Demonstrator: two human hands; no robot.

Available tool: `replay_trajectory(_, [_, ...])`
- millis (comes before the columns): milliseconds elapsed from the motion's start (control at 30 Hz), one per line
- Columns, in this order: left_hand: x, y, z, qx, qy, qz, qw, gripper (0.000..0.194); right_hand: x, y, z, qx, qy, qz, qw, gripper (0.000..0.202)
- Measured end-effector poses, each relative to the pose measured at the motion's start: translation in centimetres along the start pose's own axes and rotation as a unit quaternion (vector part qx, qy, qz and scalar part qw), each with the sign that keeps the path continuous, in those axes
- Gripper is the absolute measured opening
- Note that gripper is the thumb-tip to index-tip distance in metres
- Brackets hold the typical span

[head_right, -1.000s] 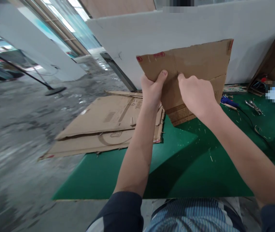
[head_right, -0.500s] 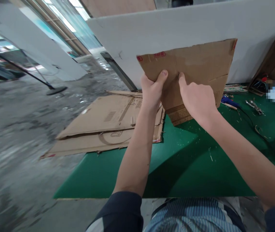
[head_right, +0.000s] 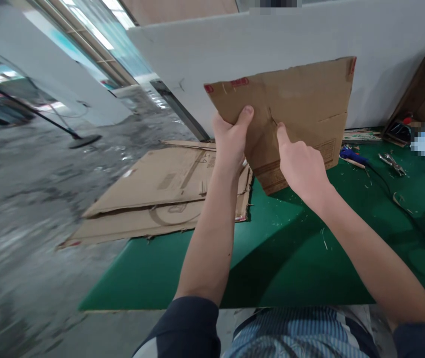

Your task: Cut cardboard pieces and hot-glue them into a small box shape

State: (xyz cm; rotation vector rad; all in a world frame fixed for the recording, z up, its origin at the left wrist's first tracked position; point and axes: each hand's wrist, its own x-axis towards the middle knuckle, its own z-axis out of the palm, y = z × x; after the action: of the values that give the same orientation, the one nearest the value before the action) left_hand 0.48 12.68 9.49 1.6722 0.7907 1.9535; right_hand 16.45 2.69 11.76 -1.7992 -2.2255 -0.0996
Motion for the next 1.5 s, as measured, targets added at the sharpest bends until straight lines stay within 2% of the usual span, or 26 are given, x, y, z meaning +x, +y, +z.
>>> replay_trajectory(167, [-0.2, 0.1, 0.0, -0.008, -0.007, 0.001, 1.000, 0.042, 0.8, -0.2, -0.8, 0.041, 0.003, -0.009, 0.999, 0.058])
replay_trajectory(300, [-0.3, 0.1, 0.0, -0.001, -0.016, 0.004, 1.000, 0.040, 1.6, -0.5, -0.9, 0.009, 0.008, -0.014, 1.000, 0.059])
replay_trajectory(467, [-0.4, 0.3, 0.0, -0.001, -0.021, 0.005, 1.000, 0.040, 1.2, -0.6, -0.5, -0.029, 0.001, -0.001, 1.000, 0.065])
replay_trajectory(867, [0.0, 0.1, 0.1, 0.007, -0.012, 0.001, 1.000, 0.046, -0.8, -0.7, 0.7, 0.004, -0.019, 0.031, 0.999, 0.064])
replay_trajectory(1267, [0.2, -0.7, -0.2, 0.015, -0.006, -0.005, 1.000, 0.047, 1.8, -0.8, 0.1, -0.023, 0.012, -0.009, 1.000, 0.062])
replay_trajectory(1500, [0.4, -0.7, -0.1, -0.008, -0.001, -0.007, 1.000, 0.045, 0.6, -0.6, 1.5, -0.032, -0.010, 0.018, 0.999, 0.069])
